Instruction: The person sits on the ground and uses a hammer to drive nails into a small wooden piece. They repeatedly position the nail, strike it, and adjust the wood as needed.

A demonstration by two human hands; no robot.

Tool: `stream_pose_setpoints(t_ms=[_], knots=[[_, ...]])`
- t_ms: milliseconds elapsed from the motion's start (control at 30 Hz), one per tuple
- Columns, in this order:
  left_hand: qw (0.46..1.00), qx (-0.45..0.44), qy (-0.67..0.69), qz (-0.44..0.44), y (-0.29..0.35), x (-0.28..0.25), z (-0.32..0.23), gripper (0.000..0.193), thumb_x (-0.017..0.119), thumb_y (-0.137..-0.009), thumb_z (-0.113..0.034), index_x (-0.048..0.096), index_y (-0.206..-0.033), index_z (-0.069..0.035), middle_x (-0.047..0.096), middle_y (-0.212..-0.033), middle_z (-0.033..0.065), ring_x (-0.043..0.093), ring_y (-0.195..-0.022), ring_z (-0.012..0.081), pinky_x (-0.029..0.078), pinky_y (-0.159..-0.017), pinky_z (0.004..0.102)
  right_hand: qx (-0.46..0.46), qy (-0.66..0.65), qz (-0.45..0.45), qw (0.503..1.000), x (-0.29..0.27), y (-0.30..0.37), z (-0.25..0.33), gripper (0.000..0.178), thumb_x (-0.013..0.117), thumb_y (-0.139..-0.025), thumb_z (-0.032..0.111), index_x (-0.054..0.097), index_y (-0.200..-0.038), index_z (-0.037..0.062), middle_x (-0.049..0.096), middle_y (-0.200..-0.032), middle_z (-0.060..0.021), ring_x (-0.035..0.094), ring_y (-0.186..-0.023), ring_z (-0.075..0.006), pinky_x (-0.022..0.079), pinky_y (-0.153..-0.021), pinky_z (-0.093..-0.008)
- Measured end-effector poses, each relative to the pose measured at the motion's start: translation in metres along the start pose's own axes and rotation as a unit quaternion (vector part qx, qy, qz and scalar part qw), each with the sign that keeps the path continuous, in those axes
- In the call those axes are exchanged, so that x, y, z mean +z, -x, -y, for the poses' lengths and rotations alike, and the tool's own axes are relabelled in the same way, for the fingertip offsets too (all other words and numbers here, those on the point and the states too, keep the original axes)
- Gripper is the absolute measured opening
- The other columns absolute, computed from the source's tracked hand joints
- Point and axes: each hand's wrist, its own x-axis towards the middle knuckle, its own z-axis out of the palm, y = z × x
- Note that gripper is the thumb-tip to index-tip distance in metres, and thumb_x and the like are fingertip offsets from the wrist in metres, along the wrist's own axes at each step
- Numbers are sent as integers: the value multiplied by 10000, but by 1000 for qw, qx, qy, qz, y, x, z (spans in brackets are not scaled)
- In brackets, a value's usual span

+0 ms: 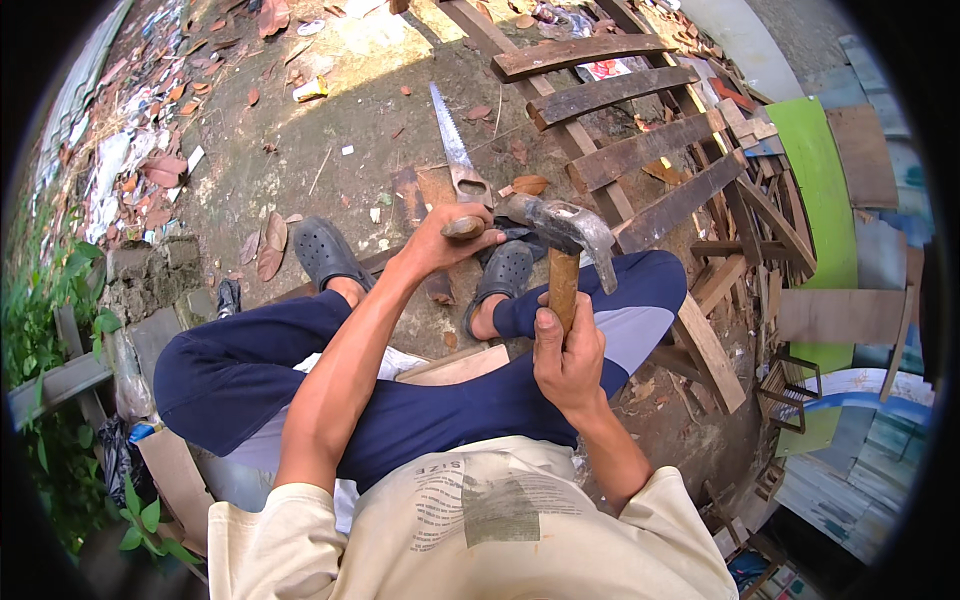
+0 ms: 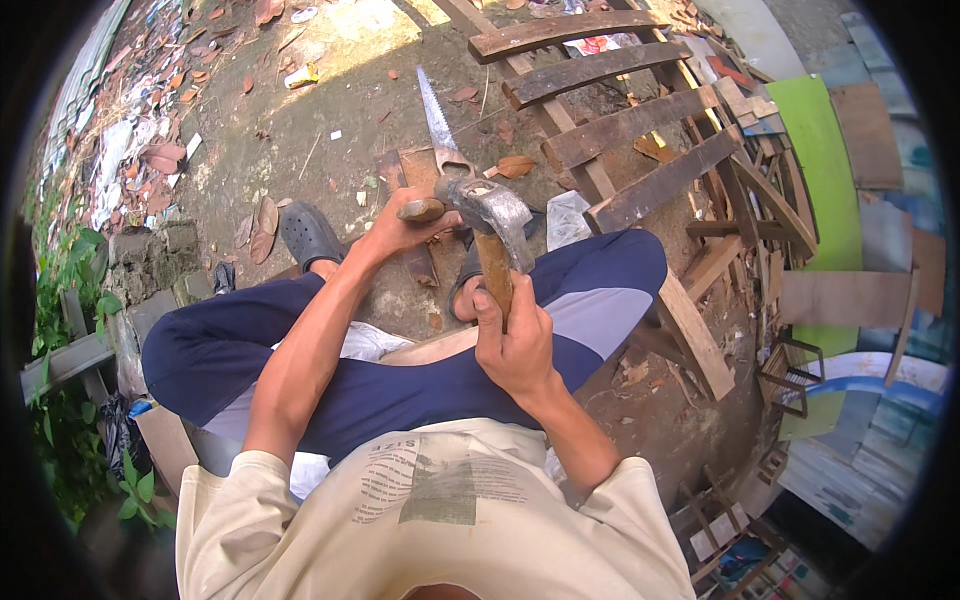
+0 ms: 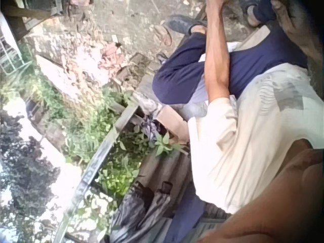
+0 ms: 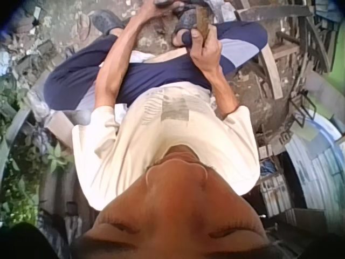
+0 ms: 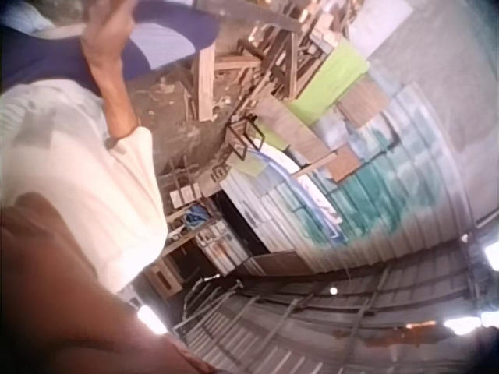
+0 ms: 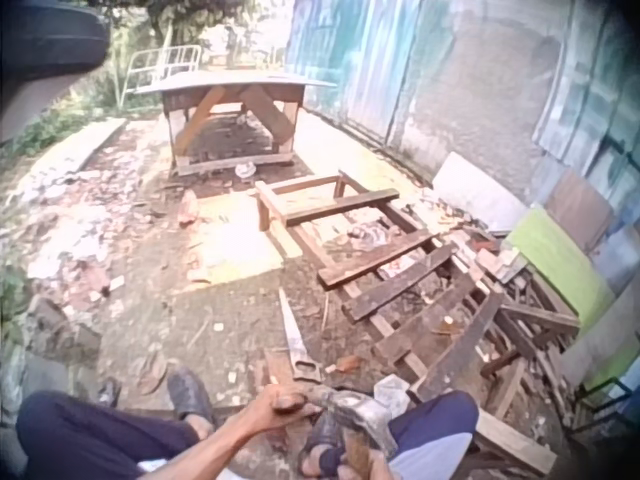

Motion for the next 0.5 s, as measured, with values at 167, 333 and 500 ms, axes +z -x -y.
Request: stream_pose_setpoints(t_ms=[167, 333, 500], knots=[[995, -84, 18, -59, -2, -8, 7, 280, 815, -903, -283, 690, -899, -32, 613, -655, 41, 524, -630, 91, 470, -597, 310, 170, 0, 43, 984, 7, 3, -20, 296, 544, -1068, 266, 582, -1114, -24, 669, -767, -180, 710, -700, -323, 529, -639, -399], [969, -128, -33, -207, -6, 5, 15, 324, 803, -912, -339, 697, -853, -38, 635, -710, -14, 551, -658, 76, 462, -590, 296, 182, -58, 22, 981, 9, 6, -34, 316, 518, -1091, 318, 540, -978, 24, 503, -626, 10, 479, -447, -58, 380, -401, -246], [901, -249, -71, -349, -12, -17, 21, 427, 761, -924, -441, 680, -809, -38, 662, -704, 24, 604, -629, 119, 462, -584, 316, 224, -40, 7, 974, 2, -2, -48, 338, 540, -1074, 334, 578, -1038, 0, 598, -694, -113, 606, -583, -231, 464, -549, -358]])
